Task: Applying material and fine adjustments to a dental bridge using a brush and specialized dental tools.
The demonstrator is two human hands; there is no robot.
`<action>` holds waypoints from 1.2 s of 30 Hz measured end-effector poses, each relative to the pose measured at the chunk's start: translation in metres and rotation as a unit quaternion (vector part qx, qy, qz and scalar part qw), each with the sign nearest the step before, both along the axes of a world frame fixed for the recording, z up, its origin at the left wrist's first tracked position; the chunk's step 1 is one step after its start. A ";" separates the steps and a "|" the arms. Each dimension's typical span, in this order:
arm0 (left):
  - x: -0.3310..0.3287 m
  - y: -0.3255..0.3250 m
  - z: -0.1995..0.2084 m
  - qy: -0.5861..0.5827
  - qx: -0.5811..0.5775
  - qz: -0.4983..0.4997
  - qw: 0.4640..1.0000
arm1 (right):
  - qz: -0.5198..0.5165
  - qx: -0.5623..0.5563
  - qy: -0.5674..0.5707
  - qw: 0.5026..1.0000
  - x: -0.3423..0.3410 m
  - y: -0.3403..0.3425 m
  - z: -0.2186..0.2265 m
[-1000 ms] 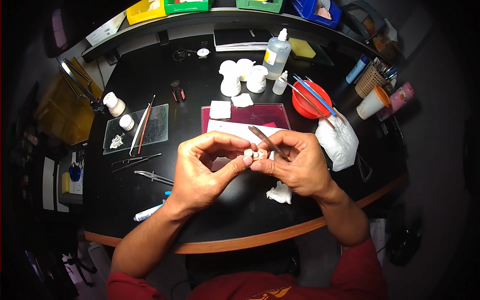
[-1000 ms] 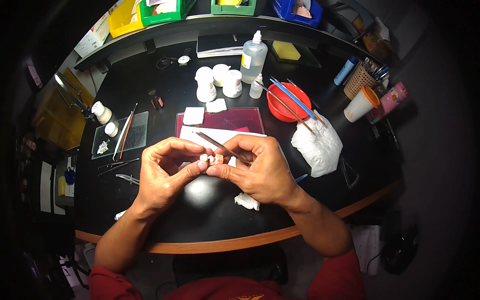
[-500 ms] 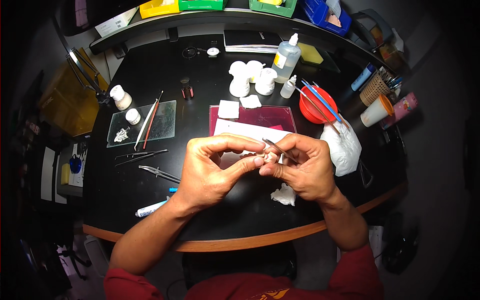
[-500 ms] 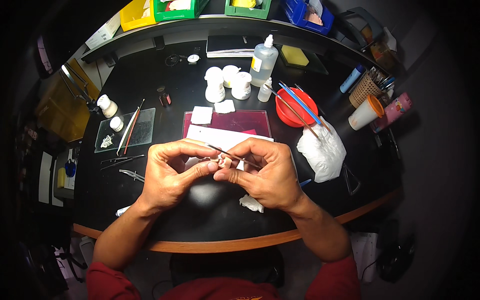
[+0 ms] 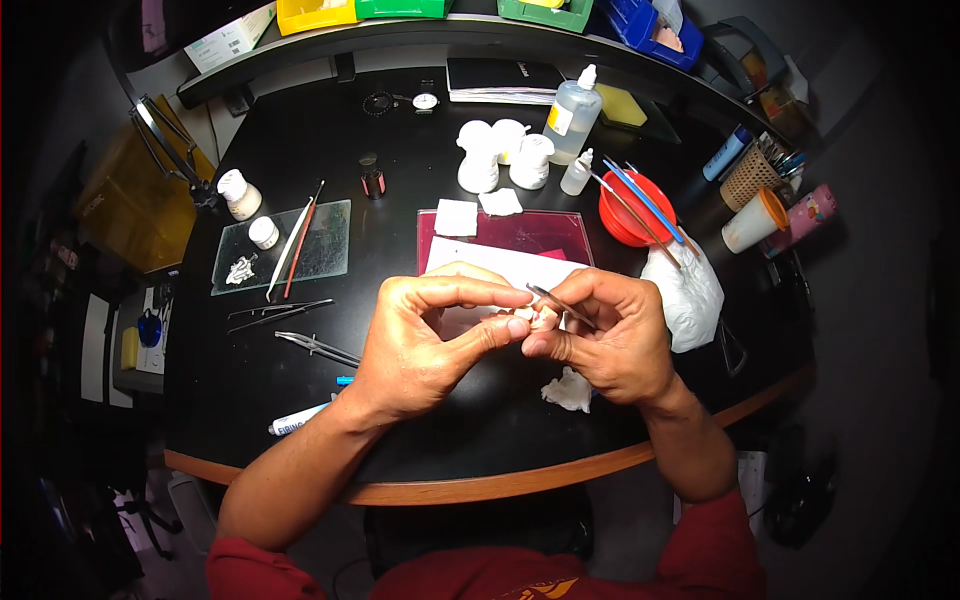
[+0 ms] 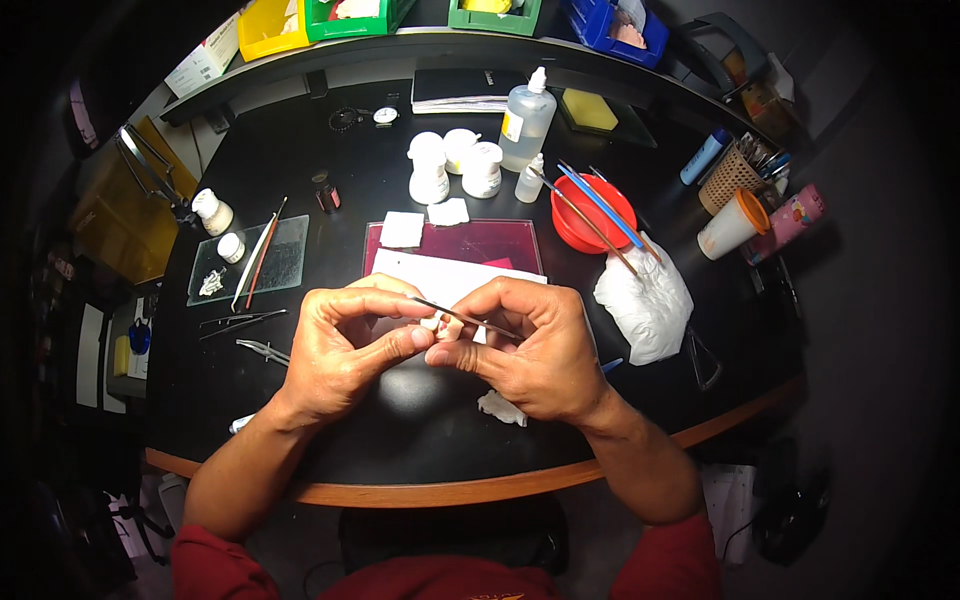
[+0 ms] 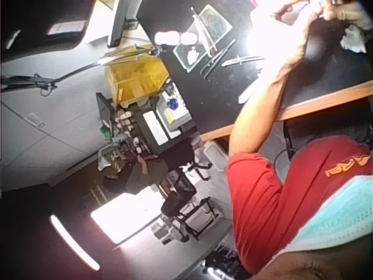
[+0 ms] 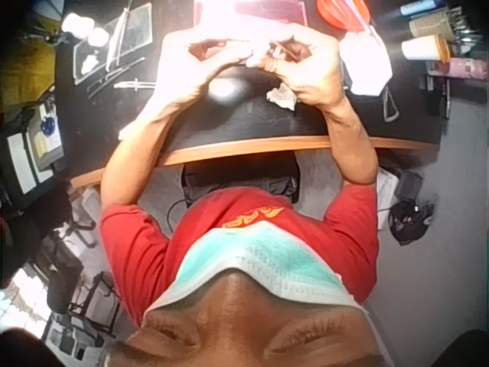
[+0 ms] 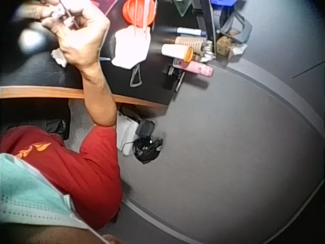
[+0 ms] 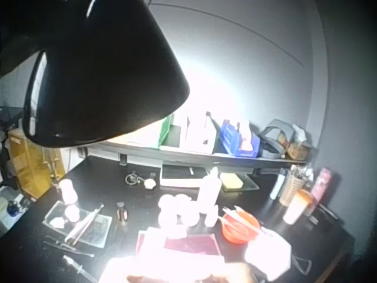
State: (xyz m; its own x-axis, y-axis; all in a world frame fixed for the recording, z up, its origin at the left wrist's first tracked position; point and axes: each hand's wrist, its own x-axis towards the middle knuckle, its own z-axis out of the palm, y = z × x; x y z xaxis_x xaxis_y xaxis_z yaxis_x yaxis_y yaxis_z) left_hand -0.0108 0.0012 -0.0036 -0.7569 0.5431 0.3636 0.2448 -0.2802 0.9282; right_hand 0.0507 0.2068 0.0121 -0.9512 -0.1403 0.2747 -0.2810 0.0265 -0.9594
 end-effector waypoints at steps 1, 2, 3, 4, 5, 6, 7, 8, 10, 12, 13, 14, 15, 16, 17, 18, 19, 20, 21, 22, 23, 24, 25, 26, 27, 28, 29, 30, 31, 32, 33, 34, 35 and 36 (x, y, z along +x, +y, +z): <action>0.000 0.000 -0.001 0.000 -0.001 0.001 1.000 | 0.004 -0.002 -0.004 1.000 -0.001 -0.001 0.000; 0.000 0.000 -0.002 0.007 0.001 0.008 1.000 | 0.007 -0.004 -0.007 1.000 -0.001 -0.001 0.000; 0.000 0.001 -0.003 0.015 0.006 0.013 1.000 | 0.005 -0.003 -0.007 1.000 0.000 -0.002 0.001; 0.000 0.001 -0.001 0.015 0.008 0.011 1.000 | 0.003 -0.008 -0.005 1.000 0.000 -0.002 0.002; 0.000 0.001 0.001 0.031 -0.007 0.016 0.999 | 0.000 -0.014 -0.003 1.000 0.000 -0.002 0.003; 0.001 -0.001 0.002 0.048 -0.025 0.025 0.998 | 0.002 -0.015 -0.003 1.000 0.000 -0.003 0.001; 0.001 -0.002 0.003 0.047 -0.027 0.026 0.998 | 0.001 -0.020 -0.007 1.000 -0.001 -0.003 0.000; 0.001 -0.003 0.004 0.047 -0.031 0.027 0.998 | 0.001 -0.026 -0.012 1.000 -0.001 -0.004 -0.001; 0.002 -0.002 0.006 0.047 -0.033 0.025 0.998 | -0.001 -0.012 -0.009 1.000 0.000 -0.001 0.000; 0.001 -0.002 0.007 0.062 -0.047 0.023 0.997 | 0.000 -0.001 -0.007 1.000 0.000 -0.001 0.000; 0.000 -0.003 0.005 0.062 -0.048 0.024 0.997 | 0.000 -0.004 0.001 1.000 0.000 -0.003 0.000; -0.001 -0.003 0.002 0.049 -0.037 0.015 0.998 | 0.000 -0.007 0.009 1.000 -0.001 -0.004 -0.001; -0.002 -0.003 0.000 0.035 -0.024 0.004 0.999 | -0.002 -0.007 0.009 1.000 -0.001 -0.004 -0.001; -0.001 -0.003 0.000 0.035 -0.024 0.003 0.999 | -0.002 0.000 0.008 1.000 -0.002 -0.004 -0.001; 0.000 -0.002 -0.001 0.002 -0.012 0.002 1.000 | -0.001 0.007 0.007 1.000 -0.002 -0.004 -0.002; 0.001 -0.001 0.000 -0.031 0.000 0.001 1.000 | -0.003 0.007 0.007 1.000 -0.001 -0.003 -0.001; 0.001 0.000 0.000 -0.030 0.000 0.000 1.000 | 0.004 -0.001 -0.005 1.000 0.000 -0.002 -0.001; 0.001 0.000 0.001 -0.022 -0.001 -0.006 1.000 | 0.011 -0.009 -0.018 1.000 0.000 -0.001 0.000; 0.001 0.000 0.000 -0.014 -0.002 -0.012 1.000 | 0.011 -0.009 -0.018 1.000 0.000 -0.001 -0.001; 0.002 0.001 0.000 -0.014 -0.003 -0.012 1.000 | 0.015 -0.024 -0.019 0.999 -0.001 -0.002 -0.001; 0.003 0.000 0.000 -0.022 -0.007 -0.004 1.000 | 0.020 -0.039 -0.021 0.999 -0.001 -0.003 -0.002; 0.003 0.000 0.000 -0.030 -0.012 0.005 0.999 | 0.020 -0.039 -0.021 0.999 -0.001 -0.003 -0.003; 0.003 -0.001 -0.001 -0.030 -0.012 0.005 0.999 | 0.020 -0.034 -0.016 0.999 -0.002 -0.003 -0.004; 0.002 -0.002 -0.001 -0.004 -0.032 0.007 0.999 | 0.020 -0.029 -0.011 0.999 -0.002 -0.003 -0.005; 0.002 -0.003 -0.001 0.023 -0.051 0.009 0.998 | 0.020 -0.029 -0.011 0.999 -0.002 -0.003 -0.004; 0.001 -0.003 -0.001 0.023 -0.051 0.009 0.998 | 0.016 -0.023 -0.014 1.000 -0.002 -0.003 -0.004; 0.001 -0.003 0.000 0.020 -0.051 0.008 0.999 | 0.012 -0.018 -0.016 1.000 -0.001 -0.003 -0.003; 0.001 -0.004 0.000 0.016 -0.050 0.007 0.999 | 0.012 -0.018 -0.016 1.000 -0.001 -0.003 -0.002; 0.001 -0.004 0.000 0.017 -0.051 0.007 0.999 | 0.011 -0.006 -0.010 1.000 0.000 -0.004 -0.001; 0.001 -0.004 -0.001 0.031 -0.051 0.008 0.998 | 0.010 0.004 -0.004 1.000 0.000 -0.004 0.000; 0.000 -0.004 -0.002 0.046 -0.050 0.009 0.998 | 0.009 0.005 -0.004 1.000 0.000 -0.005 -0.001; 0.000 -0.003 -0.002 0.046 -0.050 0.008 0.998 | 0.008 -0.011 0.002 1.000 0.000 -0.007 -0.002; 0.000 -0.002 -0.002 0.047 -0.039 0.005 0.998 | 0.006 -0.027 0.008 1.000 0.000 -0.007 -0.003; -0.001 -0.002 -0.003 0.047 -0.029 0.002 0.998 | 0.005 -0.028 0.008 1.000 0.000 -0.006 -0.002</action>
State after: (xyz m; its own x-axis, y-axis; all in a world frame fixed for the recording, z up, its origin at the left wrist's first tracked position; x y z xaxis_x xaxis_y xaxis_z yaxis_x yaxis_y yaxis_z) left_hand -0.0116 -0.0008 -0.0065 -0.7228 0.5626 0.4014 0.3325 -0.2260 0.9156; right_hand 0.0504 0.2007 0.0096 -0.9455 -0.1343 0.2967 -0.2954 -0.0295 -0.9549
